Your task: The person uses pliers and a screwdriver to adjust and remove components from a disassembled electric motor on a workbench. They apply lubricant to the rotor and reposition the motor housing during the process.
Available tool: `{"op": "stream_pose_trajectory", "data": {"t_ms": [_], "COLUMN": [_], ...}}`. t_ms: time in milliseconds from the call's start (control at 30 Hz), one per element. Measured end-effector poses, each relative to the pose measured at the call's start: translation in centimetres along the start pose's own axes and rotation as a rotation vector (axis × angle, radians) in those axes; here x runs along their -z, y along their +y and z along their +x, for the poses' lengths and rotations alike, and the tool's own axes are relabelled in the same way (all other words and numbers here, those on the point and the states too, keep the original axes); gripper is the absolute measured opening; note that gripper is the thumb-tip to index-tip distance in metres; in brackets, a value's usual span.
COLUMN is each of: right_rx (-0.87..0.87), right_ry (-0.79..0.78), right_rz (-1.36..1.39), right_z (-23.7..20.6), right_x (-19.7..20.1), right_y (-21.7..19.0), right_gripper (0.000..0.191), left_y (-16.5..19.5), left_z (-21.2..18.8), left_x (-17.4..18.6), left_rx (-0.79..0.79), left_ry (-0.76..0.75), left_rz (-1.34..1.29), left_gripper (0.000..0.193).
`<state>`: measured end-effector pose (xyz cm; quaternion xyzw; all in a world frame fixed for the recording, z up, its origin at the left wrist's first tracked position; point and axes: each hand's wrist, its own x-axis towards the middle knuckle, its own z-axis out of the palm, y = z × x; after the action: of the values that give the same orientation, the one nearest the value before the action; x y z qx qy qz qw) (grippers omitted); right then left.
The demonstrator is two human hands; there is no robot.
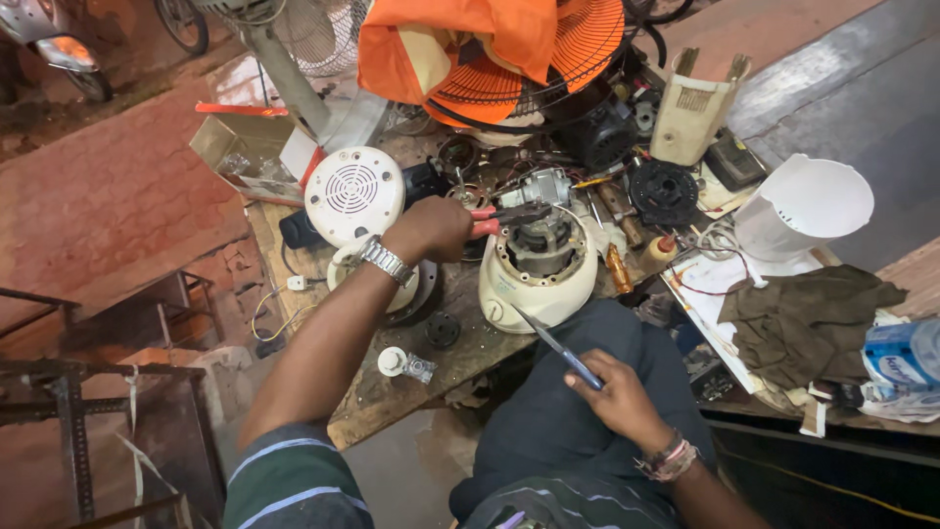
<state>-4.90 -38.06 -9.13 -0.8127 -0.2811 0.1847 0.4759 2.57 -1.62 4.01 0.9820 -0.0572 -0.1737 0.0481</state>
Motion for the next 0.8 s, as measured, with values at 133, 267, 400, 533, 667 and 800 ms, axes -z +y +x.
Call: {"op": "stream_pose_trajectory", "data": {"t_ms": [133, 267, 400, 533, 667, 800], "right_rx": [0.027, -0.020, 0.004, -0.051, -0.330, -0.323], "right_ry": [-0.019, -0.052, -0.068, -0.103, -0.278, -0.578], "right_rz": [0.000, -0.033, -0.038, 0.024, 0.595, 1.201], "right_z": [0.3, 0.5, 0.4, 0.5, 0.8, 2.1], "right_x": [0.4, 0.6, 0.5, 0.6, 2.6, 5.8], "right_y": [-0.5, -0.9, -0.6, 0.2, 1.0, 0.7], "right_gripper": [0.024, 0.025, 0.026, 0.028, 0.033, 0.042], "left_y": [-0.4, -0.4, -0.4, -0.4, -0.2, 0.3], "left_z": [0.4, 0.4, 0.4, 0.3, -1.3, -3.9], "left_x": [0.0, 0.1, 0.1, -0.4, -2.2, -5.6], "left_rx": [0.000, 0.000, 0.003, 0.034, -0.022, -0.149], "left_ry": [-0.040, -0.038, -0.029, -0.047, 0.064, 0.498], "left_rz": [0.070, 0.090, 0.059, 0.063, 0.111, 0.124], "left_gripper": [0.023, 0.021, 0.022, 0.018, 0.023, 0.042]}}
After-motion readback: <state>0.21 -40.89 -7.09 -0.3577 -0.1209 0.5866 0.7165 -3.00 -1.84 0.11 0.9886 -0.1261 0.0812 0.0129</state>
